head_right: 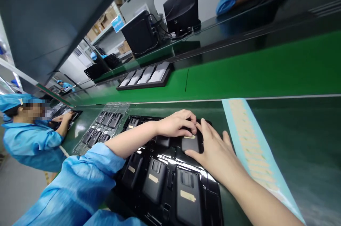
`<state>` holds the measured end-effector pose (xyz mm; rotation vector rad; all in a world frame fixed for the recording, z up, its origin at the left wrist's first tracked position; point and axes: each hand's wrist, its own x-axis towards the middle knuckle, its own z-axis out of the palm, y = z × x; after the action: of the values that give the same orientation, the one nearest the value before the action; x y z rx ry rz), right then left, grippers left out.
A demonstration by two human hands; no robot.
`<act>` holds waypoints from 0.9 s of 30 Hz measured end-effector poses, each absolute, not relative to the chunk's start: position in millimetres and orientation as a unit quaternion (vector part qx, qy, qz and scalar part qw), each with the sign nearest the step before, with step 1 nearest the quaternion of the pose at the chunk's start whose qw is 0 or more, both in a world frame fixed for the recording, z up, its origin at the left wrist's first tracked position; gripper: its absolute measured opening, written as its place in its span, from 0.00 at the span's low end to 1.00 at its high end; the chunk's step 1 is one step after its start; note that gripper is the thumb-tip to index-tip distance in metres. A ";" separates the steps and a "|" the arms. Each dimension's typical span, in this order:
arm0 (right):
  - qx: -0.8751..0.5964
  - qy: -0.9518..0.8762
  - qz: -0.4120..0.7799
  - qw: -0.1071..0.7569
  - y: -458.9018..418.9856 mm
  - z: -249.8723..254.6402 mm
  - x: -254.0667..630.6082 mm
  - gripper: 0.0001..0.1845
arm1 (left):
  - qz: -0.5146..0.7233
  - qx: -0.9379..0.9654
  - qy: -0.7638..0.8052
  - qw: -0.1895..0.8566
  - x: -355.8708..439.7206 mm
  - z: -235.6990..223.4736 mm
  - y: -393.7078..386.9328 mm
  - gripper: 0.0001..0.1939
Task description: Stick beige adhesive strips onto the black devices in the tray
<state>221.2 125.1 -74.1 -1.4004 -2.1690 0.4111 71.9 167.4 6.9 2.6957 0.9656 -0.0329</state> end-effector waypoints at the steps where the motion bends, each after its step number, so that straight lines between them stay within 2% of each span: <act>1: -0.523 -0.798 0.158 0.253 124.8 -71.9 220.9 0.46 | -0.016 0.932 0.336 0.134 73.7 6.5 167.7 0.09; 6: -0.566 -0.771 0.215 0.196 122.3 -52.2 218.7 0.53 | -0.023 0.933 0.337 0.126 77.8 3.0 170.5 0.10; 10: -0.575 -0.764 0.236 0.176 121.0 -43.0 217.2 0.54 | -0.018 0.937 0.316 0.145 74.7 0.7 176.2 0.10; 22: -0.543 -0.782 0.194 0.234 121.6 -59.2 220.7 0.50 | -0.031 0.946 0.282 0.156 78.5 0.9 180.9 0.09; 27: -0.556 -0.777 0.194 0.222 122.0 -58.1 219.2 0.50 | -0.053 0.942 0.289 0.162 81.7 2.6 178.8 0.09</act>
<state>219.2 122.0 -58.1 -1.5350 -2.1468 0.5368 81.7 178.8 2.6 2.6881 0.8247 -0.1516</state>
